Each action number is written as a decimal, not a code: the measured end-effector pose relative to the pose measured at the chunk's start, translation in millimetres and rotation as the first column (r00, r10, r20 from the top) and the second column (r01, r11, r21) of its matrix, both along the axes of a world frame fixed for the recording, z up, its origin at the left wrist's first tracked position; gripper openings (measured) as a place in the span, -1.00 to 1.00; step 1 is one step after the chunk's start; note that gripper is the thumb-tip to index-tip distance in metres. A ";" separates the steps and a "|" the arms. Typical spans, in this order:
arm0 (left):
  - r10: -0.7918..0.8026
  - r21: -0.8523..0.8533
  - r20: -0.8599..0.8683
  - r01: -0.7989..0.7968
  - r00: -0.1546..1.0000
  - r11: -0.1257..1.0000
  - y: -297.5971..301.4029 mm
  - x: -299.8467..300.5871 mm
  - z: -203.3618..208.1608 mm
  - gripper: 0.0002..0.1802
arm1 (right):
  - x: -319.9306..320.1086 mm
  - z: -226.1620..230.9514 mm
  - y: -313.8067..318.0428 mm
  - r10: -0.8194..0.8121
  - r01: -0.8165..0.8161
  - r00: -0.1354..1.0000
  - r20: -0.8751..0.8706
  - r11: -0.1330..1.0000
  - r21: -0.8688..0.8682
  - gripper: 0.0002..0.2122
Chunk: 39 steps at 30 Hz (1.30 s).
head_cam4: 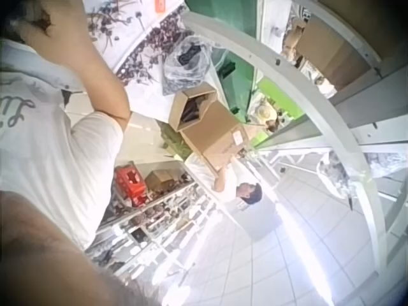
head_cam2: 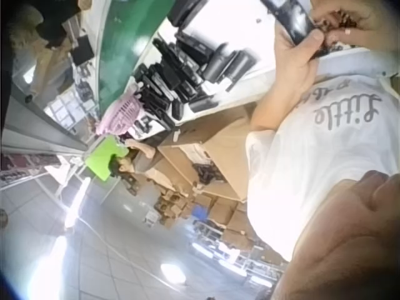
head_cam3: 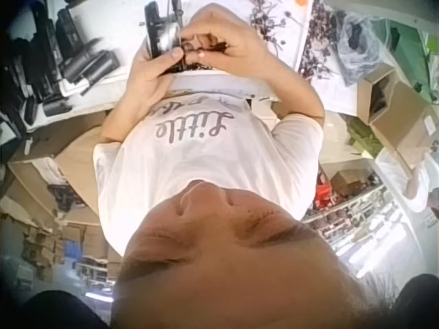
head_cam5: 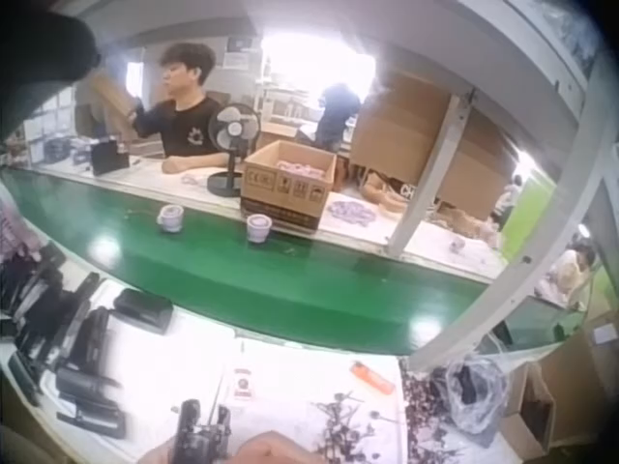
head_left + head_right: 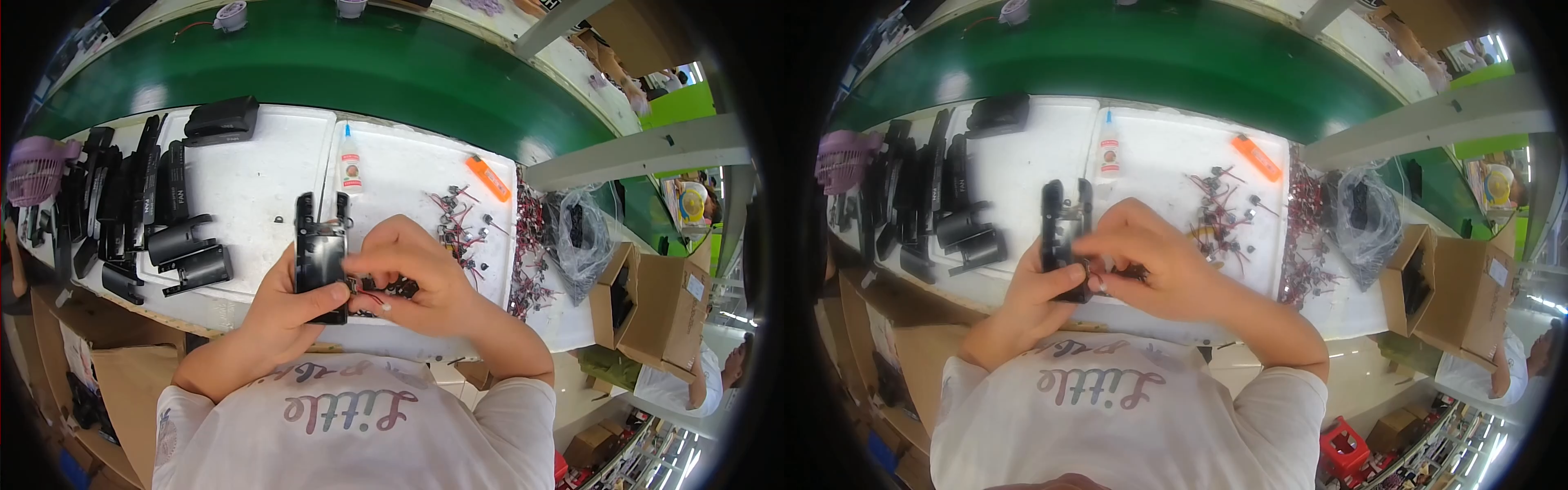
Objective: The person assembles electronic components by applying glue from a bottle to plastic housings, then inserting small electronic components and small screws into the housings by hand and with tweezers.
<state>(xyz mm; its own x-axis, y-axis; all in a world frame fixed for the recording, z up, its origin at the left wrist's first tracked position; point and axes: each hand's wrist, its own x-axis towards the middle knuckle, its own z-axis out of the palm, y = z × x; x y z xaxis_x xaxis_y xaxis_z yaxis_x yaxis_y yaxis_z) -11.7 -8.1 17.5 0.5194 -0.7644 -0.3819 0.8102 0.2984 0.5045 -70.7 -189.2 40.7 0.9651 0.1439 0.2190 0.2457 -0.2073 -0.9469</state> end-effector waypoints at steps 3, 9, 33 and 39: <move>0.063 0.033 0.068 -0.065 0.996 0.997 -2.7 -0.5 2.0 -0.50 | -4.7 -6.0 8.8 -0.094 0.101 0.993 -0.072 0.989 0.111 -0.75; 0.210 0.052 0.282 -0.233 0.936 0.971 -8.5 -6.1 -2.1 -0.41 | -7.5 -8.4 12.2 -0.195 0.214 0.966 -0.170 0.972 0.097 -0.86; -0.135 0.166 0.530 0.054 0.837 0.985 1.6 -16.2 4.9 -0.45 | 11.4 3.2 11.8 0.001 0.537 0.660 0.751 0.698 -0.473 -0.71; -0.139 0.173 0.550 0.051 0.824 0.984 1.7 -13.7 2.1 -0.44 | 10.5 8.3 10.7 0.091 0.487 0.697 0.711 0.667 -0.563 -0.72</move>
<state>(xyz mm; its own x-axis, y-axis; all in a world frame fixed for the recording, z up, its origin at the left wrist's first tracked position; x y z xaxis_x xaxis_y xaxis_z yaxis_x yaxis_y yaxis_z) -25.4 -6.5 19.6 0.6047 -0.7804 -0.1591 0.3974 0.1225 0.9094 -60.2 -178.4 49.1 0.6279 0.3460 0.6972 0.5684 -0.8157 -0.1071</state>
